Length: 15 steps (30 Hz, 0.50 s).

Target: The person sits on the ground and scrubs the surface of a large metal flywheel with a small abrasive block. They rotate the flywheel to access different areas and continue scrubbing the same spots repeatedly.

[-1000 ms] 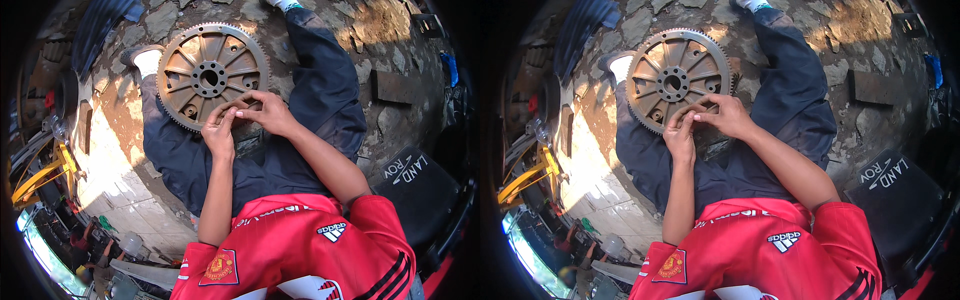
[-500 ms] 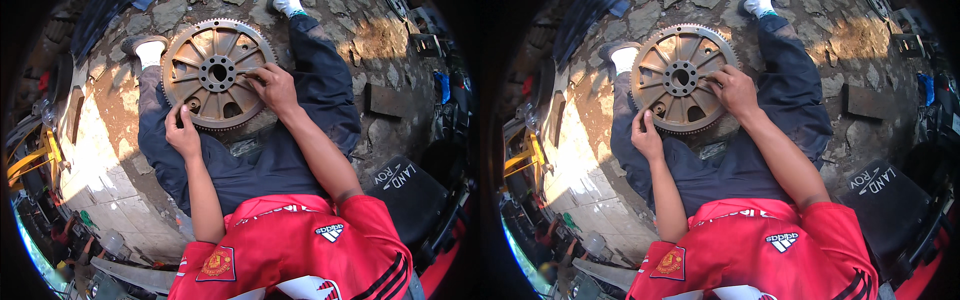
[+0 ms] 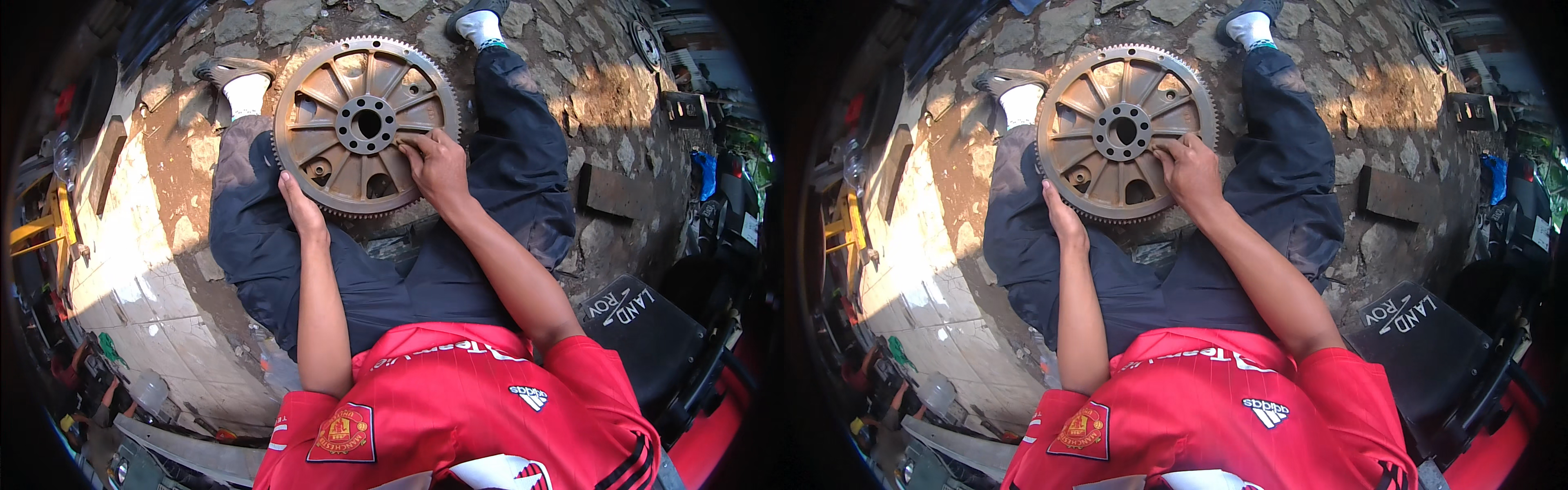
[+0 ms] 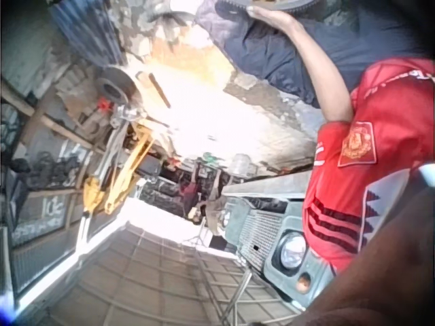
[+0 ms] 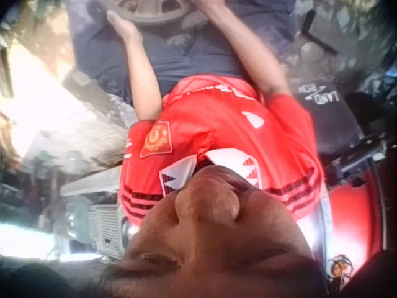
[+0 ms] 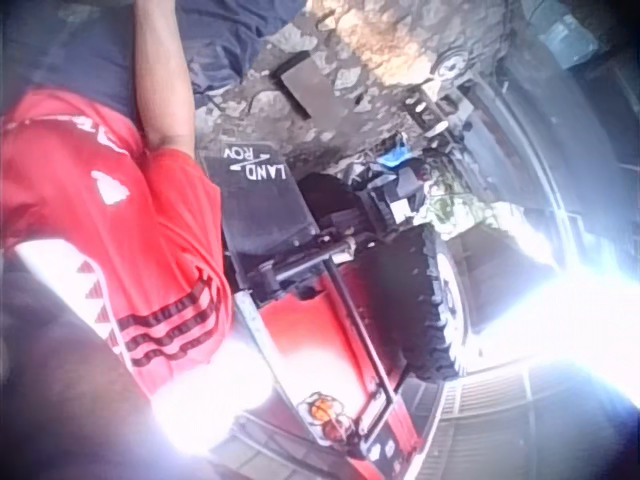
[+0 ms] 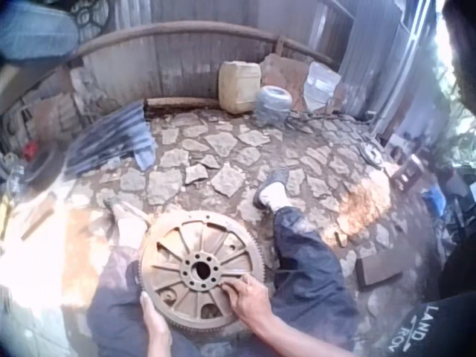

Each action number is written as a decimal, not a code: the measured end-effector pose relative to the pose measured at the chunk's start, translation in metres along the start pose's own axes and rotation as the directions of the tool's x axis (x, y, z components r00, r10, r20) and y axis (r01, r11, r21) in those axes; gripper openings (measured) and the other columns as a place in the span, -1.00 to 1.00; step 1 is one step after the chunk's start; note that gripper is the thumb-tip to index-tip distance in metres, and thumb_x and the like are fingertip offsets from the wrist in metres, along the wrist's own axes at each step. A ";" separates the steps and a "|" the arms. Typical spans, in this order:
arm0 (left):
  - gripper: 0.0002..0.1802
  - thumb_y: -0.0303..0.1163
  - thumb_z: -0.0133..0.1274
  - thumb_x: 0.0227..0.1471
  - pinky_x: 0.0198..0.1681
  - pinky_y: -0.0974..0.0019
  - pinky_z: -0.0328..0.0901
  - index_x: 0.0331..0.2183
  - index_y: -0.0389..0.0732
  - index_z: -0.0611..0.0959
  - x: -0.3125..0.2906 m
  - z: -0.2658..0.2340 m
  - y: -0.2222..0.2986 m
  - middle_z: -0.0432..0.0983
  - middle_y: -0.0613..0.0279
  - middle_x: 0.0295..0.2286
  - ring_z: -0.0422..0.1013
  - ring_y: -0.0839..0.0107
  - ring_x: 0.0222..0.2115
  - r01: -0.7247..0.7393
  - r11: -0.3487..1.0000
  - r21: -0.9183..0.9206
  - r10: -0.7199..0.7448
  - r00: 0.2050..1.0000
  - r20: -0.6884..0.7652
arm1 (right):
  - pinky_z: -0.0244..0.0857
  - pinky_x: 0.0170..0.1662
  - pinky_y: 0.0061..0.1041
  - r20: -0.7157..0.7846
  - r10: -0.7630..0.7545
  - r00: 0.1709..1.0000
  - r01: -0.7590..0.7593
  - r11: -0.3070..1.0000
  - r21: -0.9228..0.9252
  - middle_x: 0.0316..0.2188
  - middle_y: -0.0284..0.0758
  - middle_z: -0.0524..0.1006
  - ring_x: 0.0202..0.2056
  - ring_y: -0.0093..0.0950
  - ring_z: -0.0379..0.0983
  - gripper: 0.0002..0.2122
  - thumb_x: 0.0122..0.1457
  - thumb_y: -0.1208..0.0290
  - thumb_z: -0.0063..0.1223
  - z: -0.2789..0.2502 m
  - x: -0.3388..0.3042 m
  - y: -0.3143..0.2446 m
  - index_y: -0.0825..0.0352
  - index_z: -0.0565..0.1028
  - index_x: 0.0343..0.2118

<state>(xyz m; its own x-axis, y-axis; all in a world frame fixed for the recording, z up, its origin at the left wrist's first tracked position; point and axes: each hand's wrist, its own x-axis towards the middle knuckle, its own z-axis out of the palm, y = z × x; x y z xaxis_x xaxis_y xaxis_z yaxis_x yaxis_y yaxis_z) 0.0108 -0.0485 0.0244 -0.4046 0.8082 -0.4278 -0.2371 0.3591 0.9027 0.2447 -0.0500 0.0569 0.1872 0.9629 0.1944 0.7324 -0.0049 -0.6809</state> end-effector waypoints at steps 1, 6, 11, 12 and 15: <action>-0.24 0.15 -0.26 0.49 0.39 0.13 0.08 0.38 -0.27 0.27 0.001 0.005 -0.003 0.28 0.09 0.31 0.23 0.22 0.30 0.019 0.997 -0.080 -0.018 1.000 0.016 | 0.45 -0.28 -0.18 -0.029 0.000 1.000 0.000 1.000 -0.003 -0.46 -0.16 0.55 -0.41 -0.13 0.56 -0.87 0.13 0.40 0.38 0.003 0.003 -0.003 0.29 0.74 -0.27; -0.20 0.19 -0.31 0.49 0.44 0.11 0.02 0.41 -0.25 0.24 0.005 -0.004 -0.009 0.21 0.08 0.37 0.16 0.18 0.37 0.087 0.965 -0.246 -0.064 0.993 0.100 | 0.46 -0.26 -0.16 0.069 0.060 0.996 -0.055 0.996 -0.073 -0.47 -0.12 0.56 -0.40 -0.08 0.56 -0.85 0.13 0.38 0.38 -0.009 0.003 -0.002 0.34 0.73 -0.32; -0.23 0.17 -0.31 0.49 0.43 0.10 0.05 0.38 -0.24 0.28 -0.003 0.008 -0.002 0.23 0.10 0.36 0.20 0.18 0.35 0.064 0.974 -0.219 -0.052 0.997 0.058 | 0.47 -0.24 -0.14 0.028 0.017 0.999 -0.015 0.997 -0.081 -0.44 -0.12 0.57 -0.38 -0.07 0.58 -0.85 0.14 0.36 0.37 0.002 0.010 -0.015 0.30 0.75 -0.29; -0.24 0.17 -0.31 0.49 0.43 0.10 0.05 0.38 -0.24 0.29 0.001 0.003 -0.006 0.23 0.11 0.36 0.19 0.19 0.35 0.066 0.973 -0.222 -0.055 0.997 0.056 | 0.47 -0.24 -0.14 0.064 0.019 0.998 -0.012 0.995 -0.101 -0.44 -0.13 0.57 -0.37 -0.07 0.58 -0.85 0.15 0.36 0.37 -0.003 0.008 -0.013 0.29 0.75 -0.28; -0.24 0.16 -0.32 0.50 0.42 0.10 0.05 0.37 -0.25 0.31 0.001 0.003 -0.009 0.27 0.11 0.34 0.20 0.18 0.34 0.062 0.970 -0.236 -0.052 0.998 0.048 | 0.49 -0.21 -0.12 0.153 0.049 0.987 -0.026 0.989 -0.145 -0.41 -0.13 0.57 -0.34 -0.06 0.59 -0.86 0.16 0.35 0.35 -0.013 0.007 -0.006 0.27 0.75 -0.26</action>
<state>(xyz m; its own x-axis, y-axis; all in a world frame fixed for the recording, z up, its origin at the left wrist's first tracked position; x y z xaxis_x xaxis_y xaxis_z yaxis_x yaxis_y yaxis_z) 0.0150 -0.0496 0.0160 -0.3491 0.8097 -0.4717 -0.4633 0.2884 0.8380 0.2502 -0.0470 0.0719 0.1202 0.9914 0.0508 0.8142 -0.0692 -0.5764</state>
